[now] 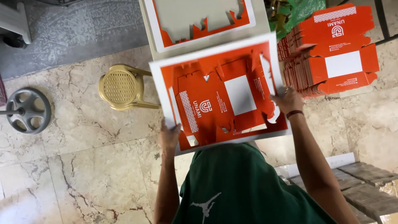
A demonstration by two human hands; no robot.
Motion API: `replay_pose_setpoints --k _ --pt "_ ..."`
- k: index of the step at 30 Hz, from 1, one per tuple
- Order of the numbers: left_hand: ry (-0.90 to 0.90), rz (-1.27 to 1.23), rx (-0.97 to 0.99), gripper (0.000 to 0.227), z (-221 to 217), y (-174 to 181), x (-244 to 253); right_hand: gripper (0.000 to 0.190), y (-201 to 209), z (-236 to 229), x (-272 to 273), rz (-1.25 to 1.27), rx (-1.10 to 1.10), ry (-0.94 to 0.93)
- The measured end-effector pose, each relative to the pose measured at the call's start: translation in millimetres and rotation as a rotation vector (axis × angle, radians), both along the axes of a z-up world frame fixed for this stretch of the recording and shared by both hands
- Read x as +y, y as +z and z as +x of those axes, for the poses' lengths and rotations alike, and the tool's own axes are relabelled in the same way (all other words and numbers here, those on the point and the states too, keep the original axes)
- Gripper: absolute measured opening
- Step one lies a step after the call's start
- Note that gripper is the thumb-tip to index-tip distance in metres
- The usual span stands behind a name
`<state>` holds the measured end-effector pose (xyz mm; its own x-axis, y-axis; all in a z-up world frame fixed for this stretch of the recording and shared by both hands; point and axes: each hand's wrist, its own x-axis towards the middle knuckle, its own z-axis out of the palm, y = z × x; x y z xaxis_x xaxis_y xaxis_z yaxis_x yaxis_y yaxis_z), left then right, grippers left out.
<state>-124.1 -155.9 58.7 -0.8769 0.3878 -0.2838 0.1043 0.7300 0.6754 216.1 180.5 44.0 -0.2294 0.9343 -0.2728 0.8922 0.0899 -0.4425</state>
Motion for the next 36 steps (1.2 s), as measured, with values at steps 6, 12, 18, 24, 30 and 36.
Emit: replay_pose_setpoints --k 6,12,18,24,30,36 --pt "-0.192 -0.450 -0.283 0.097 11.5 -76.3 1.4 0.075 -46.7 9.7 -9.9 -0.176 -0.297 -0.042" --pt "-0.094 -0.246 -0.226 0.096 1.4 -60.3 12.2 0.076 -43.6 11.2 -12.5 -0.252 -0.299 0.011" --pt "-0.121 -0.364 -0.147 0.102 -13.1 -12.2 62.3 0.088 -48.7 -7.2 17.9 -0.262 -0.151 -0.027" --pt "-0.500 -0.249 0.126 0.097 -79.6 -39.6 131.2 0.090 -35.9 -57.7 66.3 -0.271 -0.059 -0.020" --pt "-0.788 -0.287 0.240 0.092 -124.4 -101.0 181.7 0.094 -10.2 -108.5 101.8 -0.168 -0.107 0.231" --pt "-0.751 -0.408 0.318 0.053 -133.4 -147.1 189.9 0.091 -33.1 -136.1 115.4 -0.128 -0.408 0.347"
